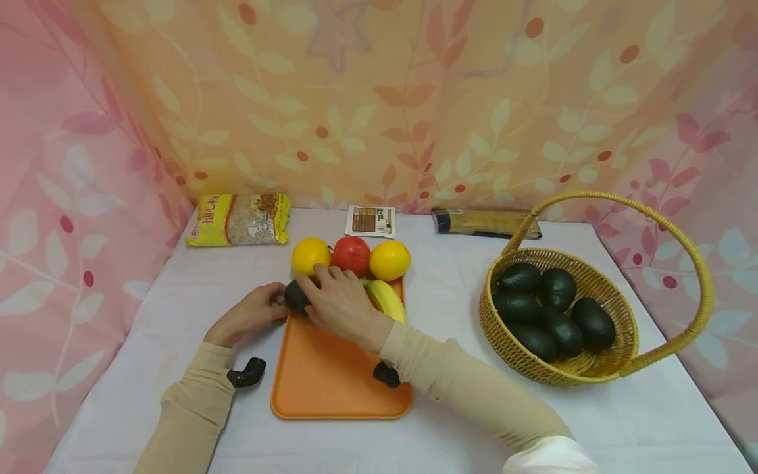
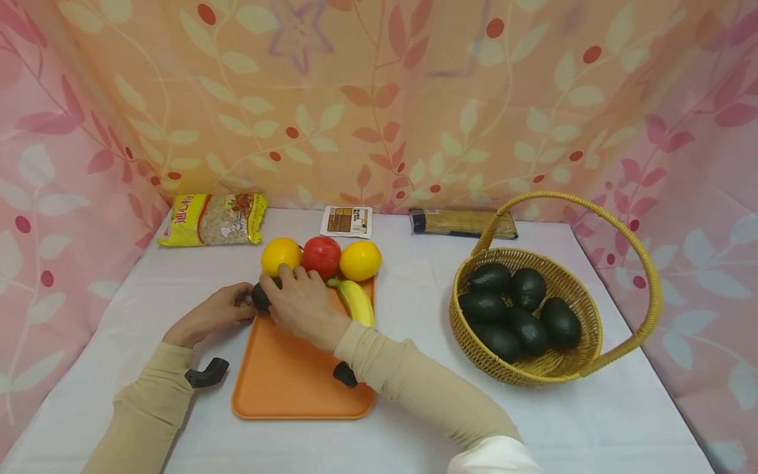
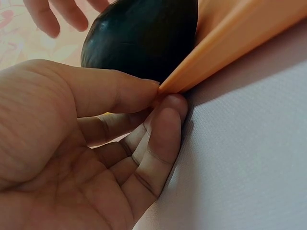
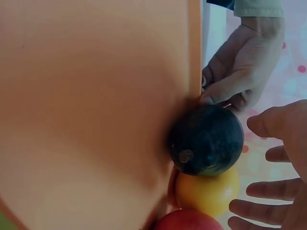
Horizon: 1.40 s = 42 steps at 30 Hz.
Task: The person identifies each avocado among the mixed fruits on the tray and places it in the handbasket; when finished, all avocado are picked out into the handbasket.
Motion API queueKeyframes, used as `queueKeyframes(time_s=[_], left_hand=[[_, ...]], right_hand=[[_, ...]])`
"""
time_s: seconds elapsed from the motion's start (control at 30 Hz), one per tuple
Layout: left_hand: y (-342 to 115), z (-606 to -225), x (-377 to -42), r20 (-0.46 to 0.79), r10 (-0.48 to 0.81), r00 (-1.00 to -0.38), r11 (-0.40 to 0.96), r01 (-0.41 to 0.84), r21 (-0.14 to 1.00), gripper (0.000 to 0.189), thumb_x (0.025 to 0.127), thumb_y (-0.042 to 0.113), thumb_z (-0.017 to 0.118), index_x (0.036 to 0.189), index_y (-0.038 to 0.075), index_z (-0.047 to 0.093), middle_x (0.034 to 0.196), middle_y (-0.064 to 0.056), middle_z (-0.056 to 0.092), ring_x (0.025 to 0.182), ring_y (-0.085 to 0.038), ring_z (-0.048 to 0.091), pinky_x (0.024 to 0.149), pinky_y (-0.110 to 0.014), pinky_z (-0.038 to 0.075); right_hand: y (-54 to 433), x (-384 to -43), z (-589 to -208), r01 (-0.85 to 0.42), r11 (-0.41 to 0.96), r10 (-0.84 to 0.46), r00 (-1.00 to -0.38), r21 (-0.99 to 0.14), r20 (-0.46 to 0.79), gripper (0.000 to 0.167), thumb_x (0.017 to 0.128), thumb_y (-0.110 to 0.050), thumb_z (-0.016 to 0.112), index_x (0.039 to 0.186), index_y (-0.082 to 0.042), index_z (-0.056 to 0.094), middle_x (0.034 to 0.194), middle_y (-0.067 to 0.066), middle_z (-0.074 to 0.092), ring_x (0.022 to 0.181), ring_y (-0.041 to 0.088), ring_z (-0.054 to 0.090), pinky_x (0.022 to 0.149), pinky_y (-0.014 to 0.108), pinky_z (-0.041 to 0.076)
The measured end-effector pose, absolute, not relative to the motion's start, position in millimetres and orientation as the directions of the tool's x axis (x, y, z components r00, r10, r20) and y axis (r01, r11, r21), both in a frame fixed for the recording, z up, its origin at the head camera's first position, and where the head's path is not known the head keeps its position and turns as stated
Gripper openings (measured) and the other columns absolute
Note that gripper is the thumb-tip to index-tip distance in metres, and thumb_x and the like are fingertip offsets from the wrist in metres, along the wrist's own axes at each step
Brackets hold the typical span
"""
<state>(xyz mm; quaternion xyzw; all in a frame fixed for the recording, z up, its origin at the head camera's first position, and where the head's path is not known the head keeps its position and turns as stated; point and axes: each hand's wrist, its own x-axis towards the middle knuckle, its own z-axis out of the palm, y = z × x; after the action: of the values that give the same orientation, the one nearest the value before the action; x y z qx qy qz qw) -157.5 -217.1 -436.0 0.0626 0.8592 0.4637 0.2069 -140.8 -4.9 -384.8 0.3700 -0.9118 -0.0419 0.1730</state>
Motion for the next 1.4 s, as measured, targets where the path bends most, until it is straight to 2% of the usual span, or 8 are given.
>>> queueKeyframes(time_s=[0.17,0.43,0.67,0.83,1.0,1.23,1.4], left_hand=[[-217.1,-435.8,-157.9,-0.285,0.308,-0.908,0.556,-0.072,0.828,0.033,0.089,0.009,0.061,0.117,-0.006,0.053,0.093,-0.011,0.060,0.079,-0.018,0.057,0.072,-0.029,0.049],[-216.1,-434.9,-158.7,-0.284,0.315,-0.906,0.555,-0.067,0.829,0.036,0.090,0.010,0.059,0.122,-0.006,0.052,0.097,-0.013,0.060,0.081,-0.018,0.057,0.073,-0.029,0.049],[-216.0,-437.2,-160.6,-0.275,0.328,-0.904,0.558,-0.049,0.828,0.036,0.092,0.007,0.054,0.125,-0.006,0.051,0.096,-0.013,0.061,0.080,-0.019,0.058,0.074,-0.030,0.048],[-217.0,-439.7,-161.8,-0.263,0.325,-0.909,0.567,-0.035,0.823,0.036,0.091,0.006,0.054,0.124,-0.007,0.052,0.092,-0.012,0.062,0.078,-0.018,0.058,0.074,-0.030,0.048],[-217.5,-439.8,-160.6,-0.271,0.319,-0.908,0.573,-0.043,0.818,0.036,0.092,0.008,0.056,0.125,-0.006,0.052,0.093,-0.012,0.063,0.079,-0.018,0.059,0.074,-0.030,0.047],[-217.3,-438.7,-157.7,-0.294,0.318,-0.901,0.578,-0.062,0.814,0.037,0.093,0.010,0.056,0.126,-0.006,0.051,0.095,-0.012,0.062,0.081,-0.018,0.059,0.074,-0.030,0.048],[-218.0,-437.2,-157.6,-0.293,0.322,-0.900,0.569,-0.063,0.820,0.038,0.093,0.010,0.057,0.126,-0.007,0.050,0.095,-0.013,0.062,0.080,-0.018,0.060,0.074,-0.030,0.049]], right_hand=[[-5.7,-140.6,-389.3,-0.660,0.718,-0.695,-0.675,0.219,0.247,0.056,0.091,-0.045,0.063,0.141,-0.027,0.048,0.117,0.006,0.058,0.091,0.021,0.061,0.073,0.031,0.052],[-5.3,-137.5,-392.1,-0.690,0.691,-0.723,-0.658,0.215,0.212,0.047,0.090,-0.043,0.066,0.130,-0.025,0.051,0.111,0.002,0.060,0.089,0.019,0.061,0.072,0.030,0.053],[-9.0,-135.2,-391.2,-0.754,0.633,-0.774,-0.610,0.175,0.172,0.036,0.094,-0.031,0.063,0.125,-0.019,0.053,0.112,-0.001,0.062,0.094,0.019,0.060,0.081,0.027,0.052],[-8.9,-133.3,-391.2,-0.742,0.635,-0.773,-0.610,0.216,0.175,0.025,0.095,-0.024,0.059,0.118,-0.016,0.054,0.100,-0.001,0.061,0.079,0.016,0.057,0.067,0.025,0.049],[-6.1,-131.6,-391.8,-0.753,0.621,-0.783,-0.604,0.216,0.147,0.030,0.095,-0.023,0.059,0.125,-0.018,0.053,0.103,0.002,0.059,0.072,0.017,0.056,0.061,0.024,0.048],[5.0,-130.4,-377.4,-0.739,0.671,-0.742,-0.666,0.067,0.076,0.056,0.086,-0.038,0.072,0.137,-0.029,0.052,0.116,0.007,0.057,0.083,0.020,0.057,0.065,0.029,0.051],[27.6,-132.2,-354.7,-0.717,0.697,-0.709,-0.687,0.006,0.160,0.055,0.085,-0.037,0.073,0.136,-0.025,0.055,0.121,0.009,0.056,0.087,0.022,0.058,0.071,0.031,0.055]])
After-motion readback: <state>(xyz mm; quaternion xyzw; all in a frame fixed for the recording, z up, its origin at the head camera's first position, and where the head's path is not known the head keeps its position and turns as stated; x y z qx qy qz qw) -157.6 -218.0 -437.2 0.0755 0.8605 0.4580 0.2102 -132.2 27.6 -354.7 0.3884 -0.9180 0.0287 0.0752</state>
